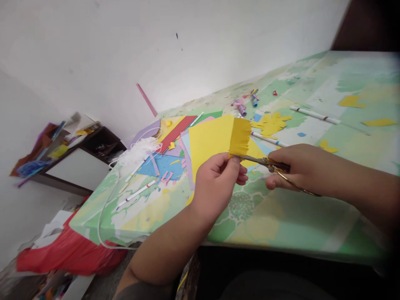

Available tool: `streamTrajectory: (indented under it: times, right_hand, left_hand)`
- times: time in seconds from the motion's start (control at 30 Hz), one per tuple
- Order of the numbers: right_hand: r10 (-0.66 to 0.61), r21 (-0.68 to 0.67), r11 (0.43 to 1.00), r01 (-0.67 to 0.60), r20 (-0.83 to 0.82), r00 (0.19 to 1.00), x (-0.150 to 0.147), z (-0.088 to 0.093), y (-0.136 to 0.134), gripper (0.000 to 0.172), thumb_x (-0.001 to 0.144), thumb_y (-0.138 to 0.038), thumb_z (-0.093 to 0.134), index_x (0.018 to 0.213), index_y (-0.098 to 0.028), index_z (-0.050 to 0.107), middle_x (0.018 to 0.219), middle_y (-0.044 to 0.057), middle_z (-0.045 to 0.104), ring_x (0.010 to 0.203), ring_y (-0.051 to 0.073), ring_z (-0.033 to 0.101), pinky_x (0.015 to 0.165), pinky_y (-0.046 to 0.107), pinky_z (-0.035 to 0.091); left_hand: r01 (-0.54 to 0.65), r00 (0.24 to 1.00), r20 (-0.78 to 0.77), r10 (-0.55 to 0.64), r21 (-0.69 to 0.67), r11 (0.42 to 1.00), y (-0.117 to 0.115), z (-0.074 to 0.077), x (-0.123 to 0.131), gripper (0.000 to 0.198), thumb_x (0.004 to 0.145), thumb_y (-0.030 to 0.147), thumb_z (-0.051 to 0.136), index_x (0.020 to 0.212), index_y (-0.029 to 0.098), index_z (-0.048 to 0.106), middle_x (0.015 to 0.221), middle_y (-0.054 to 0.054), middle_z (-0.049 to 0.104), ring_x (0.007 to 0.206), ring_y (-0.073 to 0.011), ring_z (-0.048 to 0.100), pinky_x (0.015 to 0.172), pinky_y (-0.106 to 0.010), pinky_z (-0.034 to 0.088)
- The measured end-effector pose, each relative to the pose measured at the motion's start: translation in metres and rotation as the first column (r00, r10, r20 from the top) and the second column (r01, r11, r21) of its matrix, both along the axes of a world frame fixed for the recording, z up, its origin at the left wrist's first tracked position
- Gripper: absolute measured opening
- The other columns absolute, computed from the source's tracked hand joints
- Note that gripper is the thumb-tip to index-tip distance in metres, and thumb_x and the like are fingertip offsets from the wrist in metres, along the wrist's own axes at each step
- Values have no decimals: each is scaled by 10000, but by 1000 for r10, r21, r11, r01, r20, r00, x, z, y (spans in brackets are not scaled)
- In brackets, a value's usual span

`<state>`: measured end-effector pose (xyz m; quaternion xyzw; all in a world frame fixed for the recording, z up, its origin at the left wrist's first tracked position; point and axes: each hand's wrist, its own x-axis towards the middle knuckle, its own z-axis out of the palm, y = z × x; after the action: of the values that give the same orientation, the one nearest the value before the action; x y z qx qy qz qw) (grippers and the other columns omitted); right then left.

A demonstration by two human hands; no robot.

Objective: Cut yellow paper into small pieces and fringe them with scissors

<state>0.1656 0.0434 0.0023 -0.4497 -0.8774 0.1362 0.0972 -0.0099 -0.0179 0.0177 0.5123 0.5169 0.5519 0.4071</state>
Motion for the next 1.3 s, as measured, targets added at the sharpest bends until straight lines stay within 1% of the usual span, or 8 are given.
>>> streamTrajectory:
  times: [0.1, 0.17, 0.4, 0.53, 0.7, 0.87, 1.1, 1.3]
  right_hand:
    - [47, 35, 998, -46, -32, 998, 1, -3, 0, 537, 644, -752, 415, 578, -219, 392, 507, -10, 459, 481, 133, 395, 444, 243, 256]
    - [72, 46, 996, -70, -42, 996, 2, -5, 0, 535, 658, -746, 405, 587, -216, 391, 512, -12, 453, 483, 128, 386, 448, 241, 256]
    - [104, 19, 995, -103, -52, 993, 2, -4, 0, 528, 680, -732, 397, 586, -212, 392, 514, -15, 451, 489, 125, 391, 455, 236, 262]
    - [91, 11, 996, -90, -39, 995, 1, -2, 1, 534, 681, -736, 374, 575, -214, 410, 509, -5, 465, 480, 130, 394, 446, 239, 266]
    - [51, 9, 999, -51, -20, 998, 0, 1, -1, 563, 626, -777, 385, 552, -221, 417, 486, 6, 481, 466, 144, 412, 435, 253, 277]
    - [36, 37, 999, -34, -45, 998, 1, 2, -1, 580, 594, -800, 393, 528, -224, 421, 456, 6, 472, 446, 147, 409, 423, 260, 264]
    - [23, 26, 999, -21, -65, 998, 2, 2, 1, 548, 604, -759, 449, 504, -221, 431, 425, -6, 464, 423, 137, 406, 415, 256, 257]
    - [2, -44, 999, -5, -71, 997, 3, 3, -1, 516, 599, -730, 493, 516, -224, 432, 427, -17, 456, 412, 128, 392, 413, 257, 238]
  left_hand:
    - [-31, 999, 9, 31, 23, 999, 0, -1, 1, 196, 777, 276, 544, 627, 153, 573, 557, 26, 592, 458, -61, 560, 474, -174, 482]
    - [-23, 1000, 16, 22, 31, 999, 0, -3, 1, 195, 779, 290, 549, 641, 155, 576, 560, 28, 594, 461, -62, 561, 479, -177, 484]
    - [-7, 999, -38, 7, 5, 1000, 0, -4, 2, 223, 784, 327, 551, 639, 159, 570, 577, 16, 603, 488, -75, 571, 500, -194, 483]
    - [-22, 993, -117, 24, 17, 1000, -1, -2, 2, 238, 794, 336, 536, 632, 163, 565, 586, 7, 616, 495, -82, 572, 508, -205, 476]
    - [-22, 984, -173, 27, 32, 999, -2, 0, 1, 233, 804, 308, 523, 621, 169, 561, 582, 12, 613, 500, -78, 570, 507, -196, 465]
    - [-24, 987, -159, 28, 28, 999, -3, 1, 2, 216, 799, 305, 533, 637, 165, 564, 585, 15, 609, 493, -74, 565, 502, -193, 468]
    - [-3, 996, -87, 5, 20, 1000, -2, 1, 0, 190, 781, 290, 551, 645, 161, 577, 587, 18, 611, 485, -67, 560, 500, -190, 476]
    - [6, 997, -78, -5, 16, 1000, -3, 3, 0, 187, 780, 269, 540, 633, 159, 580, 587, 13, 615, 495, -69, 565, 513, -196, 480]
